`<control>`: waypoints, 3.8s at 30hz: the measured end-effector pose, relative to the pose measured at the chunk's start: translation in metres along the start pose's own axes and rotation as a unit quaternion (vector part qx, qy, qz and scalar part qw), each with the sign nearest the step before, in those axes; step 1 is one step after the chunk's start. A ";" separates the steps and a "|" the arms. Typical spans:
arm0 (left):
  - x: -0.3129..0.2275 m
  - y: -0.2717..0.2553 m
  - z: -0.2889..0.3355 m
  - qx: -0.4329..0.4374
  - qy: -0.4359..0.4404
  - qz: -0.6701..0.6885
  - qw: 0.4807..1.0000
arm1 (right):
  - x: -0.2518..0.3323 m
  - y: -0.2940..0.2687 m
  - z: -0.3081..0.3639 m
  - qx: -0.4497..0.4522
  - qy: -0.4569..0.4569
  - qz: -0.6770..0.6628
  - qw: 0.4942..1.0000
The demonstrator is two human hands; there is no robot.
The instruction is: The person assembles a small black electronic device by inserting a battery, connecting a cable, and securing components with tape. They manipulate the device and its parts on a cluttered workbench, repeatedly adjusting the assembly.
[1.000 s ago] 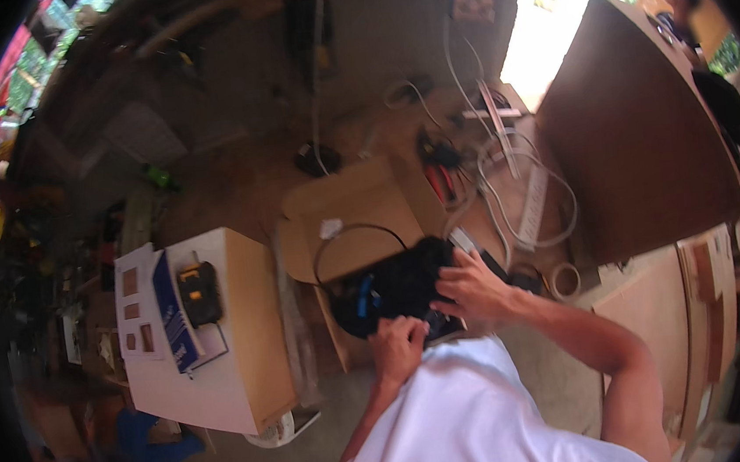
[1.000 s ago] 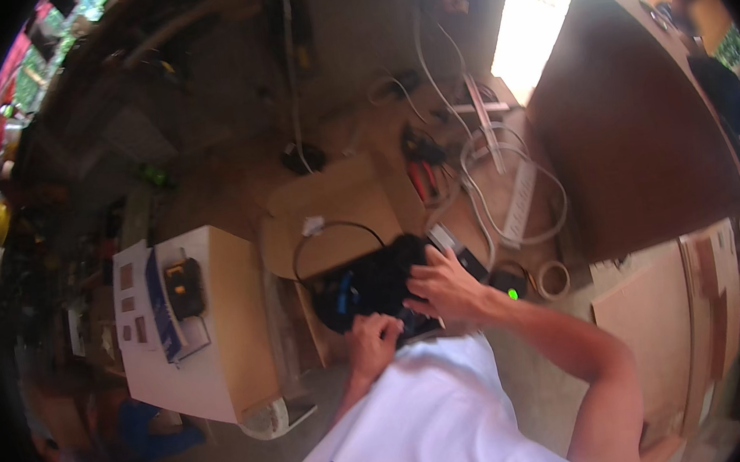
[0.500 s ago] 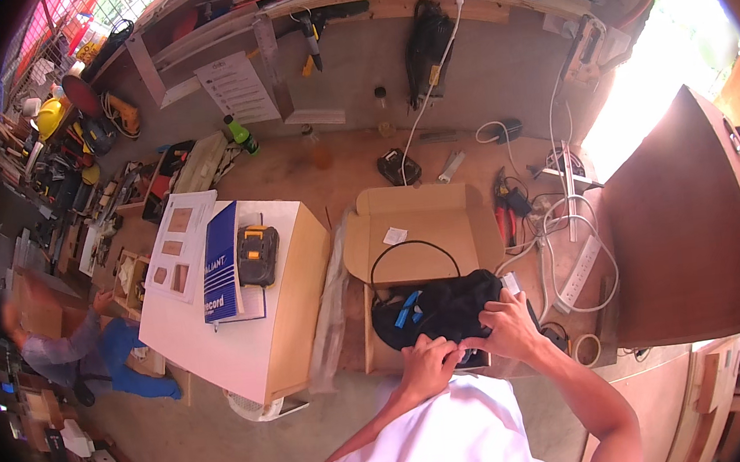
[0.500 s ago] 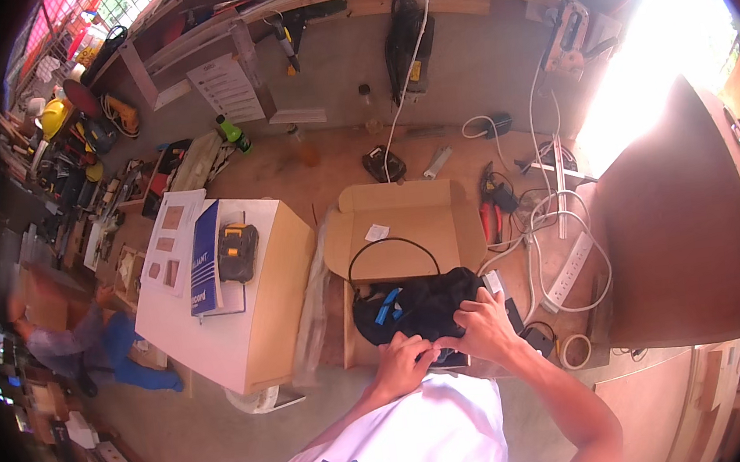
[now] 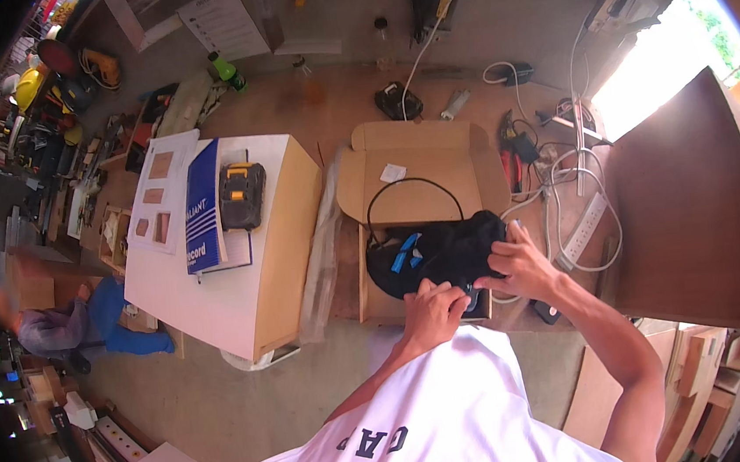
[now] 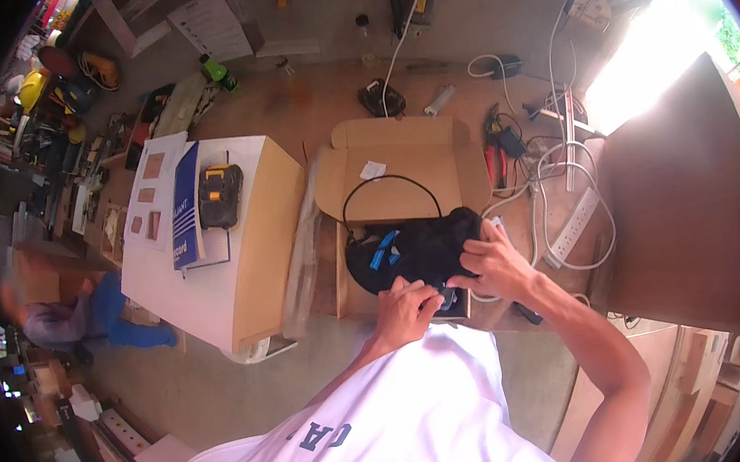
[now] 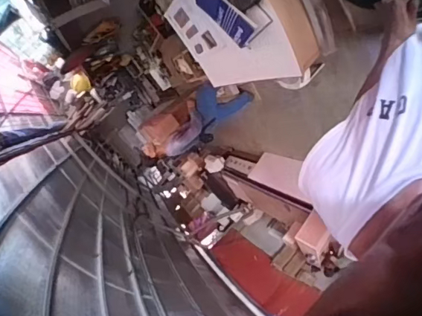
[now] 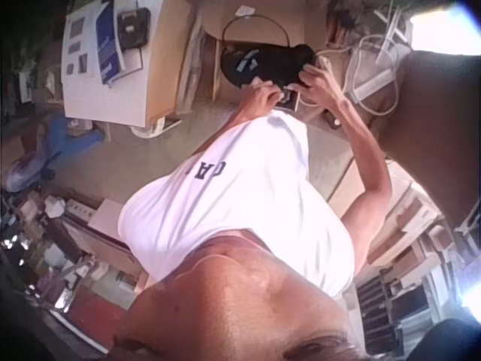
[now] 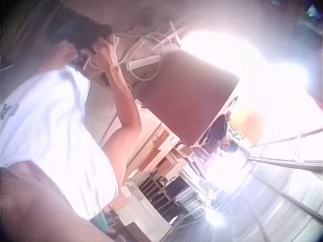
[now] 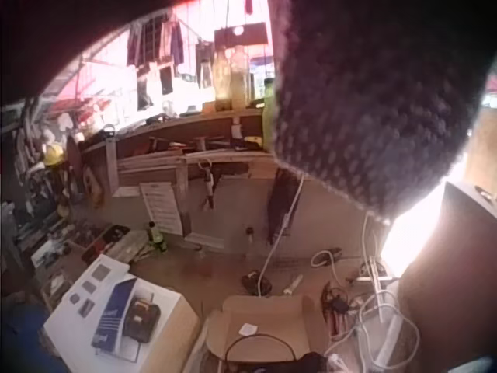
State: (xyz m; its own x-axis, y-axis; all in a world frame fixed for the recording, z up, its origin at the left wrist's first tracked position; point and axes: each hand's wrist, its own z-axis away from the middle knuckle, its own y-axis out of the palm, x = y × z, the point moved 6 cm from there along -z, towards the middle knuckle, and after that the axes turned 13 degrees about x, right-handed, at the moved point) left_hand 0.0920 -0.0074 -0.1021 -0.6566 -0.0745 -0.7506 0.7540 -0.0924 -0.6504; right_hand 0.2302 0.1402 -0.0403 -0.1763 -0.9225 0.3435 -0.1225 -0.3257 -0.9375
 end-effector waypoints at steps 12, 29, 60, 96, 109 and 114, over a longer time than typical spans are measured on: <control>-0.024 -0.014 -0.014 -0.014 0.051 0.016 0.998 | -0.025 -0.038 0.005 0.035 -0.005 0.009 0.999; 0.014 -0.015 0.019 -0.031 0.035 0.091 0.995 | -0.076 -0.142 0.078 -0.067 0.130 0.061 0.987; 0.003 -0.004 -0.019 0.074 0.061 0.118 0.988 | 0.026 0.074 0.037 -0.066 0.226 -0.380 0.894; 0.045 0.079 0.005 0.032 -0.293 0.768 0.568 | 0.022 0.074 0.028 -0.050 0.208 -0.451 0.867; 0.039 0.086 0.002 -0.043 -0.292 0.771 0.565 | 0.010 0.065 0.031 -0.016 0.234 -0.438 0.868; 0.037 0.087 0.002 -0.015 -0.281 0.799 0.531 | 0.008 0.062 0.018 0.023 0.278 -0.386 0.879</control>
State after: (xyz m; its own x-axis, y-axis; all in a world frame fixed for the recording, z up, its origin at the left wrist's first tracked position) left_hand 0.1328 -0.0207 -0.1861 0.9265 -0.3196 -0.1987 0.3521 0.5497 0.7575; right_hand 0.2387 0.1093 -0.0962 -0.5100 -0.1823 0.8406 -0.3788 -0.8298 -0.4098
